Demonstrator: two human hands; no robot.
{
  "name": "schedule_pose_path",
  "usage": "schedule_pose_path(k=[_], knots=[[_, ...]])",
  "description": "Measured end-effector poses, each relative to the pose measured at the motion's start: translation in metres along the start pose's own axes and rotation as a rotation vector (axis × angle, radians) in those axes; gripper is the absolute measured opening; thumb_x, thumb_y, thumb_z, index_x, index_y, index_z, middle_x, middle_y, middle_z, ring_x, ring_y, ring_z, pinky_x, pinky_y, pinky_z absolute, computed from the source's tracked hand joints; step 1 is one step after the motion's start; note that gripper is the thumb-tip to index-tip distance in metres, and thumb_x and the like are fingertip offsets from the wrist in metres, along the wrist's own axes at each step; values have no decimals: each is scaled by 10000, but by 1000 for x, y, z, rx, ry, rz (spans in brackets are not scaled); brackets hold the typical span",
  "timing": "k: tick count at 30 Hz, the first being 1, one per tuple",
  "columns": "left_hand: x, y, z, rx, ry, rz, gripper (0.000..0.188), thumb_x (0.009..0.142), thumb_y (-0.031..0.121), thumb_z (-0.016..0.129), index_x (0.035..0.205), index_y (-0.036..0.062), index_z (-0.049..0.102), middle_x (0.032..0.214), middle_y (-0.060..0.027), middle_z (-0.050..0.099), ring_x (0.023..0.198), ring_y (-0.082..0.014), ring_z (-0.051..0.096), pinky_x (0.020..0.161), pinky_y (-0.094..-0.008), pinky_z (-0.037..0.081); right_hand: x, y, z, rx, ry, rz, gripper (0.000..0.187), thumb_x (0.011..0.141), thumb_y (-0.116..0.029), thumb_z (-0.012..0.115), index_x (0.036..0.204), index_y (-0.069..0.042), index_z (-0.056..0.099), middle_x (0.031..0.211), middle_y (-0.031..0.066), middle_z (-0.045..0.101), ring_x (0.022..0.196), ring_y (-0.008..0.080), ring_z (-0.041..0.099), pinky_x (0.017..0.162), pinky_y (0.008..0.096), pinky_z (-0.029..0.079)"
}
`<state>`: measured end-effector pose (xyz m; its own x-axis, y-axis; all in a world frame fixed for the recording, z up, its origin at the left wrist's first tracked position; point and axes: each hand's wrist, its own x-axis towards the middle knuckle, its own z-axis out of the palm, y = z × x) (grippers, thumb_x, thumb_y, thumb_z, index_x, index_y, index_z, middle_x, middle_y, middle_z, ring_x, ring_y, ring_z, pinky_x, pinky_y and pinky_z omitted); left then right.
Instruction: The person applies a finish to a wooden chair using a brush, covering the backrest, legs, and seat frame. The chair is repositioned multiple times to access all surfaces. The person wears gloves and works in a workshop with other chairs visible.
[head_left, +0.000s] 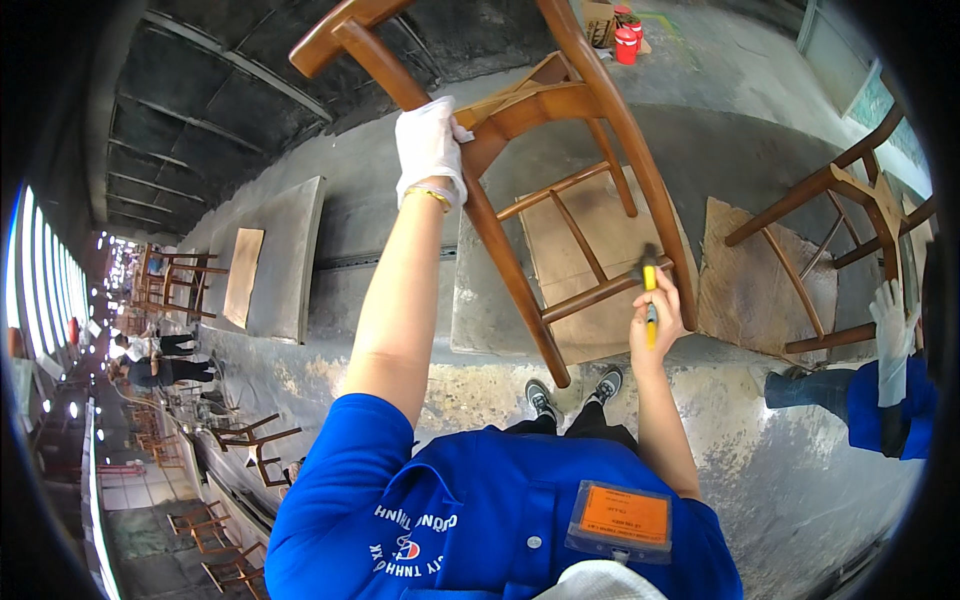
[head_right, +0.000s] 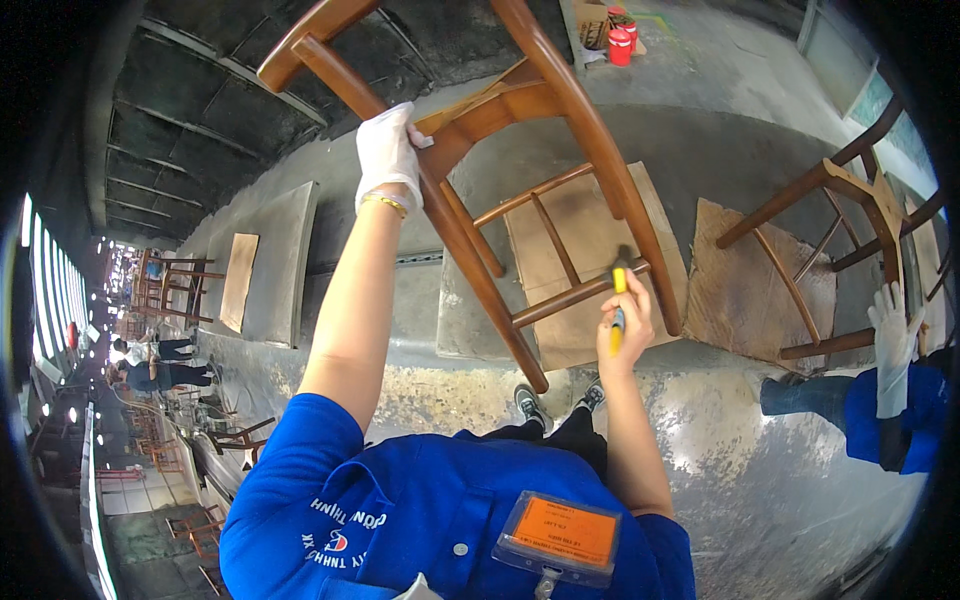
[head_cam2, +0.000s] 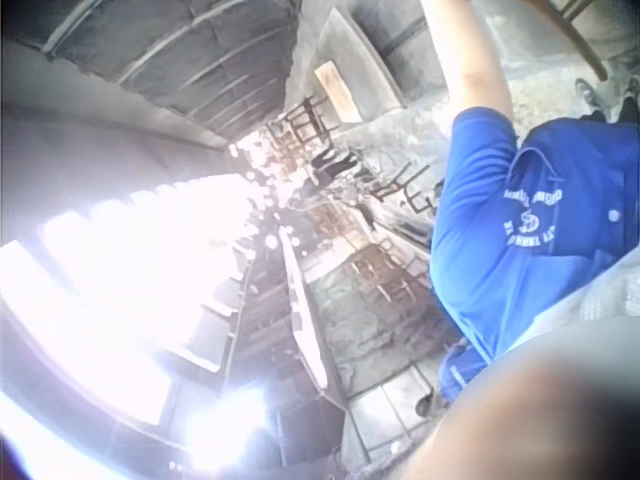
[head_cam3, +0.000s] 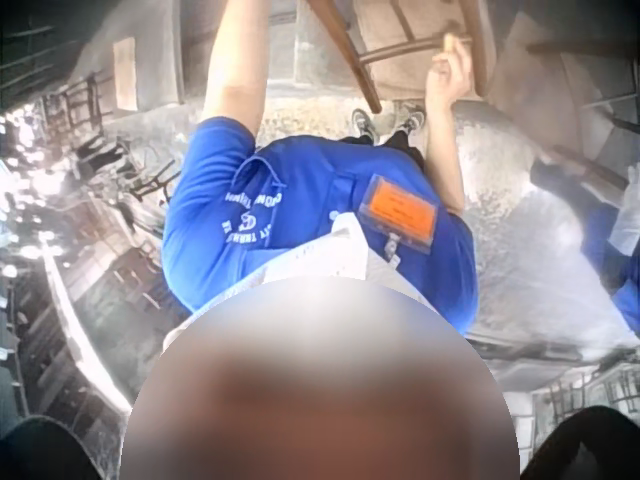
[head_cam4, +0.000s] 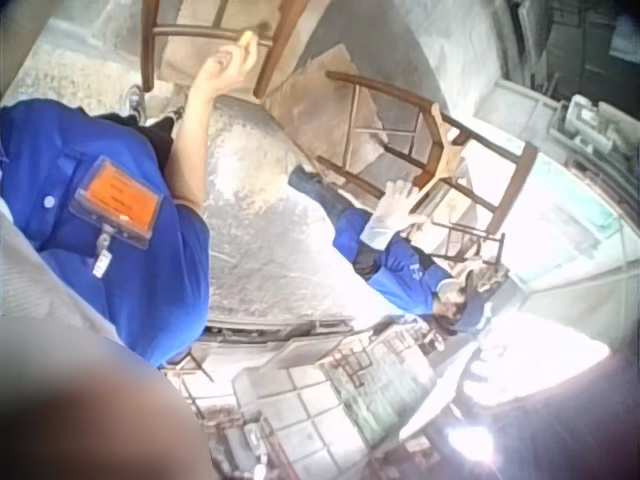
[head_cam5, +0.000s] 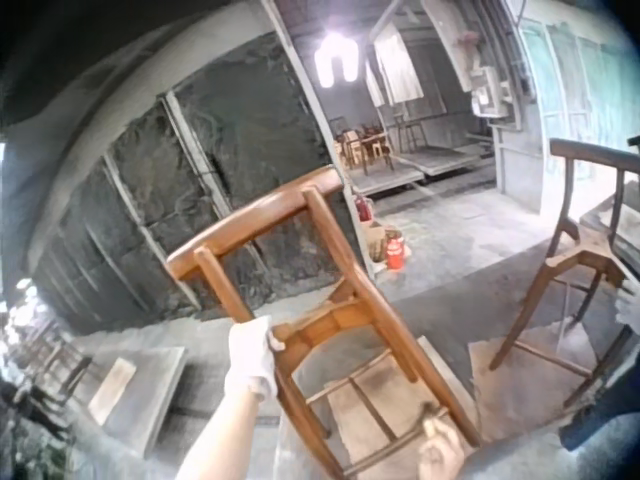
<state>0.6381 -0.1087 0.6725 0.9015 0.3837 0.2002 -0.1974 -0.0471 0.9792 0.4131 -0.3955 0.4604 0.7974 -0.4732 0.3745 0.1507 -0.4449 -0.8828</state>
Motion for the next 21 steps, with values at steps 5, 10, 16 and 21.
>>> schedule_pose_path(k=[5, 10, 16, 21], knots=[[-24, 22, -14, -26, -107, -160, 209, 907, 204, 744, 790, 48, 668, 678, -62, 639, 655, -177, 608, 703, -346, 484, -22, -38, 21, 158, -626, 14, 217, 763, 106, 755, 768, -104, 702, 1272, 105, 771, 1237, 303, 732, 973, 377, 598], [10, 86, -49, -359, -345, -91, 377, 921, 263, 853, 1208, 84, 687, 970, -36, 713, 958, -174, 675, 926, -368, 533, 83, -162, 64, 679, -753, -277, 191, 864, 79, 722, 742, -44, 642, 1314, 171, 755, 1295, 312, 698, 1054, 402, 580], [20, 110, -56, -220, -482, -24, 273, 990, 265, 772, 1158, 50, 785, 1118, -83, 793, 1084, -200, 739, 996, -356, 551, 143, -253, 124, -52, -426, -1339, 81, 885, -201, 692, 830, -142, 691, 1386, -4, 752, 1410, 289, 642, 1196, 473, 521], [50, 76, -34, -183, -289, -97, 214, 962, 206, 783, 1047, 12, 754, 892, -105, 768, 904, -250, 769, 905, -389, 587, 45, -144, 92, -231, -670, -1211, 72, 875, -177, 726, 825, -155, 678, 1408, -5, 735, 1467, 266, 594, 1195, 459, 524]])
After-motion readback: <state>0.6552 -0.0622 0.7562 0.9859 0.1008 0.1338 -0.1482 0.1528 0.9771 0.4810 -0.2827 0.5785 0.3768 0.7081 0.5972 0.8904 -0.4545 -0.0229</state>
